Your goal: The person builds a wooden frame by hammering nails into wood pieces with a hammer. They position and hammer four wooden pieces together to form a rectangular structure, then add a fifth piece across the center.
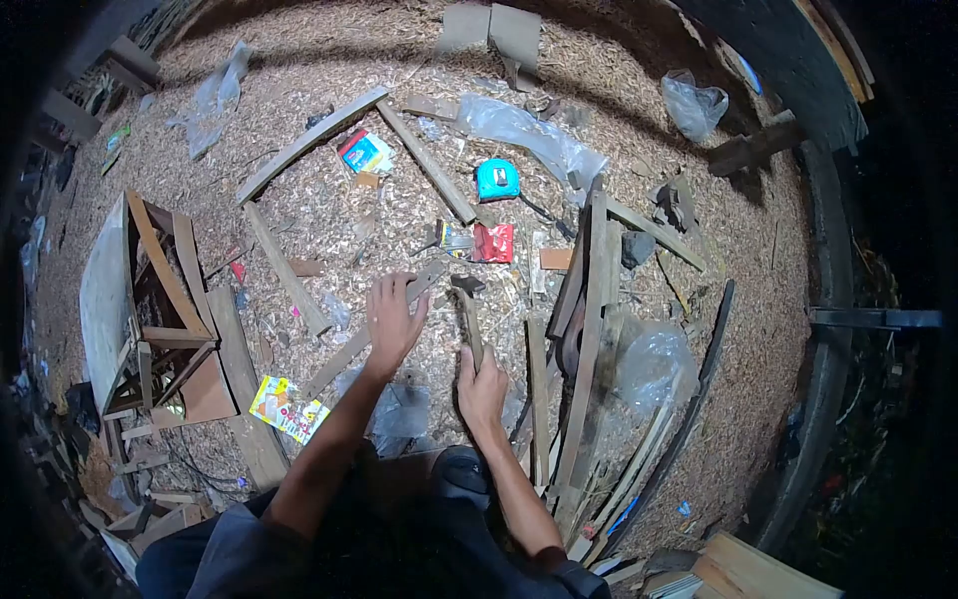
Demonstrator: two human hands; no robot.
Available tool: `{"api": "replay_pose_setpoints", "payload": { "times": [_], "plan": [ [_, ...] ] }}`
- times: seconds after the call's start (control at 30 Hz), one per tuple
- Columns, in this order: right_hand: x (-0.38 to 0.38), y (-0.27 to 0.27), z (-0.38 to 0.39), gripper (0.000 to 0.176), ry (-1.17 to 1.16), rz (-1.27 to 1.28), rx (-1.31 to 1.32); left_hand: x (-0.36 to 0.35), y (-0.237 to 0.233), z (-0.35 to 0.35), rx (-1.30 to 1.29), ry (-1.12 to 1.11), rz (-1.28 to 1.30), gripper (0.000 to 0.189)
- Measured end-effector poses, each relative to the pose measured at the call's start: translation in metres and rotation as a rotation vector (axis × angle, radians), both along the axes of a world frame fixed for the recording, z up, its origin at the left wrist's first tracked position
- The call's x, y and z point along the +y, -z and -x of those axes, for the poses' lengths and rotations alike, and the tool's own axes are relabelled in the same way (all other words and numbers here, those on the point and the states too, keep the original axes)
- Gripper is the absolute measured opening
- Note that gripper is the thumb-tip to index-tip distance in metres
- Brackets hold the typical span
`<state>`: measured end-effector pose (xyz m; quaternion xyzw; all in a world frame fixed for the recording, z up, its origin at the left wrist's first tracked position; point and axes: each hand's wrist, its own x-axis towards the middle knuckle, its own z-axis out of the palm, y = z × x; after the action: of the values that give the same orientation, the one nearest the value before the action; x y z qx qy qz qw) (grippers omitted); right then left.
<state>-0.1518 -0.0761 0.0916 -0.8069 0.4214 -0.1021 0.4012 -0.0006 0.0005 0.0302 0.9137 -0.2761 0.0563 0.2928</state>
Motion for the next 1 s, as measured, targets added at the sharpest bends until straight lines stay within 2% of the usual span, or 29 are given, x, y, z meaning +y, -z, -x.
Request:
{"api": "replay_pose_setpoints", "payload": {
  "times": [0.13, 0.17, 0.23, 0.37, 0.47, 0.57, 0.63, 0.73, 0.87, 0.93, 1.0],
  "plan": [
    [-0.004, 0.004, 0.002, 0.026, -0.019, -0.011, 0.003, 0.004, 0.001, 0.004, 0.057, -0.035, -0.135, 0.036],
    [-0.006, 0.005, 0.003, 0.026, -0.022, -0.009, -0.002, 0.004, 0.003, 0.001, 0.053, -0.038, -0.133, 0.036],
    [-0.009, 0.004, 0.001, 0.028, -0.022, -0.027, 0.008, 0.004, -0.001, -0.009, 0.255, 0.056, -0.194, 0.032],
    [-0.012, 0.002, -0.001, 0.028, -0.018, -0.025, -0.027, 0.007, -0.004, -0.006, 0.1, 0.083, -0.288, 0.036],
    [-0.01, -0.001, -0.003, 0.027, -0.027, -0.021, -0.036, 0.009, 0.003, -0.003, 0.227, 0.117, -0.345, 0.036],
    [-0.009, -0.008, -0.002, 0.026, -0.027, -0.02, -0.012, 0.012, -0.015, -0.015, 0.349, 0.069, -0.288, 0.038],
    [-0.01, -0.011, -0.001, 0.028, -0.118, 0.131, 0.105, 0.012, -0.029, -0.03, 0.389, 0.152, -0.35, 0.035],
    [-0.01, -0.021, -0.009, 0.03, -0.191, 0.175, 0.192, 0.011, -0.026, -0.043, 0.392, 0.218, -0.339, 0.034],
    [-0.009, -0.022, -0.018, 0.033, -0.261, 0.205, 0.189, 0.009, -0.022, -0.052, 0.437, 0.272, -0.373, 0.031],
    [-0.01, -0.006, -0.021, 0.034, -0.315, 0.303, 0.05, 0.008, -0.022, -0.058, 0.462, 0.311, -0.389, 0.03],
    [-0.018, 0.003, -0.03, 0.033, -0.328, 0.317, 0.151, 0.0, -0.03, -0.065, 0.504, 0.301, -0.399, 0.03]
  ]
}}
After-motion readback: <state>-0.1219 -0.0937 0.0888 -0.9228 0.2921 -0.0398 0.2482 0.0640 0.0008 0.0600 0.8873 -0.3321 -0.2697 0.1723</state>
